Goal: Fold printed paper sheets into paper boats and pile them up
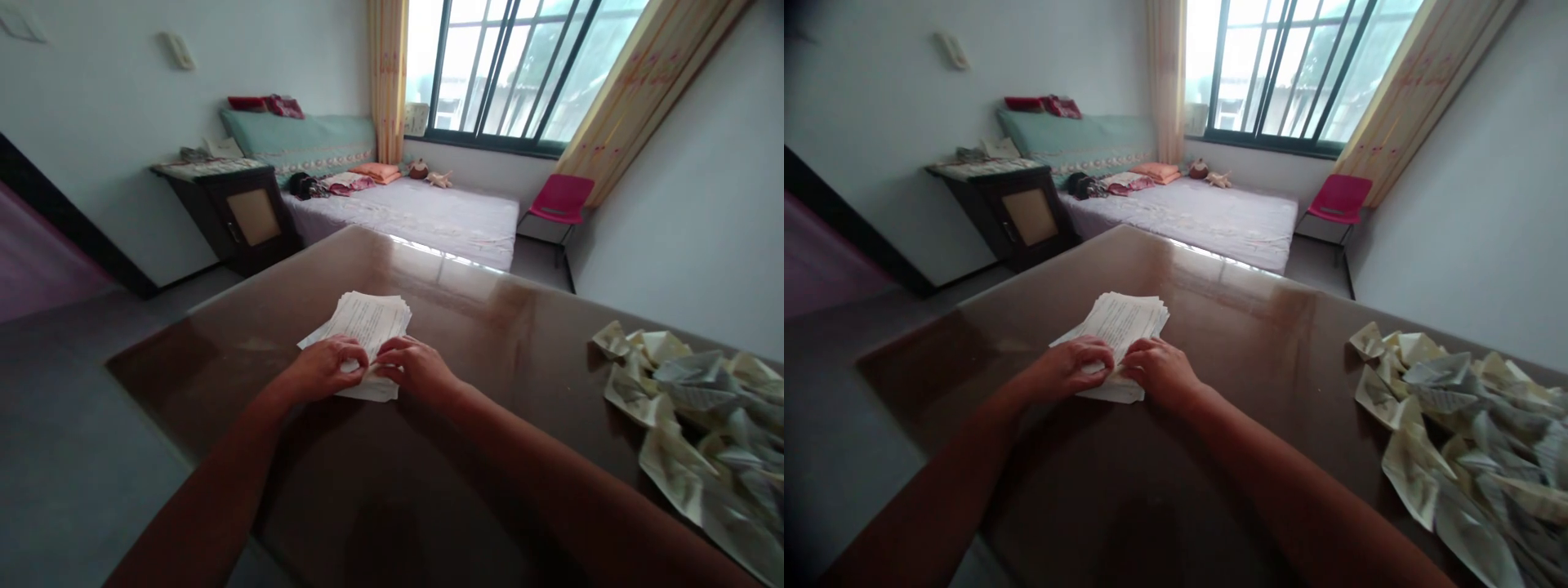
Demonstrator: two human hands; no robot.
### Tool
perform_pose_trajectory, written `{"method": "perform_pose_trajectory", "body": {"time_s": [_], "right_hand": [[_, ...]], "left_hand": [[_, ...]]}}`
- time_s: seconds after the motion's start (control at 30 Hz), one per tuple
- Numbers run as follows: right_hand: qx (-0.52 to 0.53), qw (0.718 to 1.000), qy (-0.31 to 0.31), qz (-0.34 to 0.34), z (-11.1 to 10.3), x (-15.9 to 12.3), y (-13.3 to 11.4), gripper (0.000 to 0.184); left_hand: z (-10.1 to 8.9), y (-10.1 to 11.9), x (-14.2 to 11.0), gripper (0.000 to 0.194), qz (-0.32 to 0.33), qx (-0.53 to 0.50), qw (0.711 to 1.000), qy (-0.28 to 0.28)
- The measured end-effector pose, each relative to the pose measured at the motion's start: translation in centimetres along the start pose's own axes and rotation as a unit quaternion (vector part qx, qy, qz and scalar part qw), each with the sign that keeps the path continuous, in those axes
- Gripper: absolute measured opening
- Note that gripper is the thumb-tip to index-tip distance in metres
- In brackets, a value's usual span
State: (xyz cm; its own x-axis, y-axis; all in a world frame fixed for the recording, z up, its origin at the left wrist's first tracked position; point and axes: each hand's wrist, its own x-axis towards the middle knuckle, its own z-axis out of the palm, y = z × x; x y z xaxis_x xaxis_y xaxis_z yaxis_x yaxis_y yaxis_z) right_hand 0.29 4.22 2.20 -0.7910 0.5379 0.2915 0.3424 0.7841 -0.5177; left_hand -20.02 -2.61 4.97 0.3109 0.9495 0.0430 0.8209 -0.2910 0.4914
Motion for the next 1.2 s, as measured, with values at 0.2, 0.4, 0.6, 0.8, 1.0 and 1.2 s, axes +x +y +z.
{"method": "perform_pose_trajectory", "body": {"time_s": [0.2, 0.4, 0.6, 0.8, 1.0, 1.2], "right_hand": [[0.095, 0.991, -0.008, 0.089, 0.1, 1.2, 0.6, 0.026], [0.196, 0.964, 0.030, 0.179, 1.0, 1.0, 1.8, 0.023], [0.225, 0.944, 0.144, 0.196, 0.1, -0.4, 1.5, 0.025], [0.079, 0.965, 0.184, 0.169, -5.1, -10.9, -0.2, 0.016], [0.050, 0.970, 0.181, 0.155, -7.1, -21.8, -1.9, 0.006], [0.068, 0.960, 0.138, 0.233, -6.9, -24.3, -0.6, 0.017]], "left_hand": [[-0.1, -1.5, -0.3, 0.033, -0.051, -0.034, 0.994, 0.092], [-0.1, -1.9, -0.3, 0.037, -0.041, -0.045, 0.994, 0.094], [0.2, -2.5, -0.3, 0.025, -0.010, 0.010, 0.995, 0.100], [2.8, 1.2, 0.5, 0.022, 0.164, -0.003, 0.980, 0.110], [8.1, 7.4, 1.6, 0.028, 0.278, 0.035, 0.960, 0.018], [10.3, 9.7, 2.9, 0.024, 0.312, 0.035, 0.947, -0.066]]}}
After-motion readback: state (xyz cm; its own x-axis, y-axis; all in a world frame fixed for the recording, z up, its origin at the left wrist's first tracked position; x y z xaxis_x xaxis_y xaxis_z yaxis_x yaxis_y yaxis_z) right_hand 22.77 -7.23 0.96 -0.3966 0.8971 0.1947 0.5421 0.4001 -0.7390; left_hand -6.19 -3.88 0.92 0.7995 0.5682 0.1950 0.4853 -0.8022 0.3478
